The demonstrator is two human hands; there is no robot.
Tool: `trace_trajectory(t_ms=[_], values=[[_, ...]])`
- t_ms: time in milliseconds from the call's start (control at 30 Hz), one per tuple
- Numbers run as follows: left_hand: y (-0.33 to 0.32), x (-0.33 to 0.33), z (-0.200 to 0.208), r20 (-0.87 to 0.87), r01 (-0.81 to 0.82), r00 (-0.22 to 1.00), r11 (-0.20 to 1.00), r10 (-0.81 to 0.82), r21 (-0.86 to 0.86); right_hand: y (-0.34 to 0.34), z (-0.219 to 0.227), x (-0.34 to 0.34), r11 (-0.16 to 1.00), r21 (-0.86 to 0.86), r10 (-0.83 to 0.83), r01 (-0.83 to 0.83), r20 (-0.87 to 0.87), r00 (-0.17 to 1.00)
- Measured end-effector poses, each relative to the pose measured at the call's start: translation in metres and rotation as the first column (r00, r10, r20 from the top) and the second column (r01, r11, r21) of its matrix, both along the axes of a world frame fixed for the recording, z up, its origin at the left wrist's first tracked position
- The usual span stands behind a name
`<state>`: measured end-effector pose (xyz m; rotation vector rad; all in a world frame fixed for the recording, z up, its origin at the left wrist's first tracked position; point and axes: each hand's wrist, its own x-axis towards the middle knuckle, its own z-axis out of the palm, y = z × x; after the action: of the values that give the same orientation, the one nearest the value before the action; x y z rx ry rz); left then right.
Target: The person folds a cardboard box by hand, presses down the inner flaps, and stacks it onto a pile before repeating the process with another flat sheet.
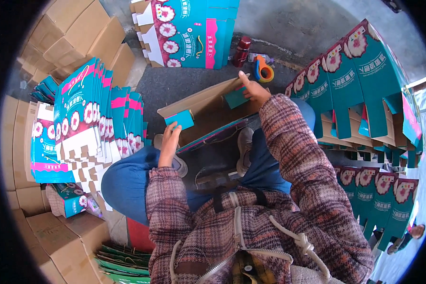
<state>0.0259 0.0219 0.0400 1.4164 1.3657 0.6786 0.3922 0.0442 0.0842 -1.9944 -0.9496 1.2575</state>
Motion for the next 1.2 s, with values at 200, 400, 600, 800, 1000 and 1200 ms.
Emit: trace_trajectory(t_ms=[200, 400, 600, 800, 1000, 1200], values=[[0.008, -0.007, -0.022, 0.03, 0.025, 0.999, 0.995, -0.028, 0.099, 0.012, -0.013, 0.012, 0.988, 0.153, 0.041, -0.032, -0.054, 0.998], [0.007, -0.026, -0.013, 0.022, -0.034, 0.999, 0.996, 0.032, 0.084, 0.007, 0.0, 0.008, 0.993, 0.035, 0.097, -0.109, 0.242, 0.965], [0.003, -0.021, -0.017, 0.084, -0.164, 0.983, 0.986, 0.164, -0.002, -0.005, -0.011, 0.018, 0.86, -0.144, 0.484, -0.489, 0.53, 0.696], [-0.004, -0.009, 0.002, 0.063, -0.159, 0.986, 0.982, 0.154, 0.099, -0.014, 0.003, 0.016, 0.803, -0.2, 0.557, -0.561, 0.587, 0.588], [-0.004, -0.028, 0.0, 0.147, -0.197, 0.967, 0.977, 0.207, -0.08, -0.003, 0.024, -0.008, 0.724, -0.378, 0.657, -0.578, 0.633, 0.41], [-0.013, 0.049, 0.045, 0.474, -0.069, 0.859, 0.962, 0.192, -0.265, -0.005, -0.059, 0.046, 0.926, -0.192, 0.331, -0.326, 0.827, 0.454]])
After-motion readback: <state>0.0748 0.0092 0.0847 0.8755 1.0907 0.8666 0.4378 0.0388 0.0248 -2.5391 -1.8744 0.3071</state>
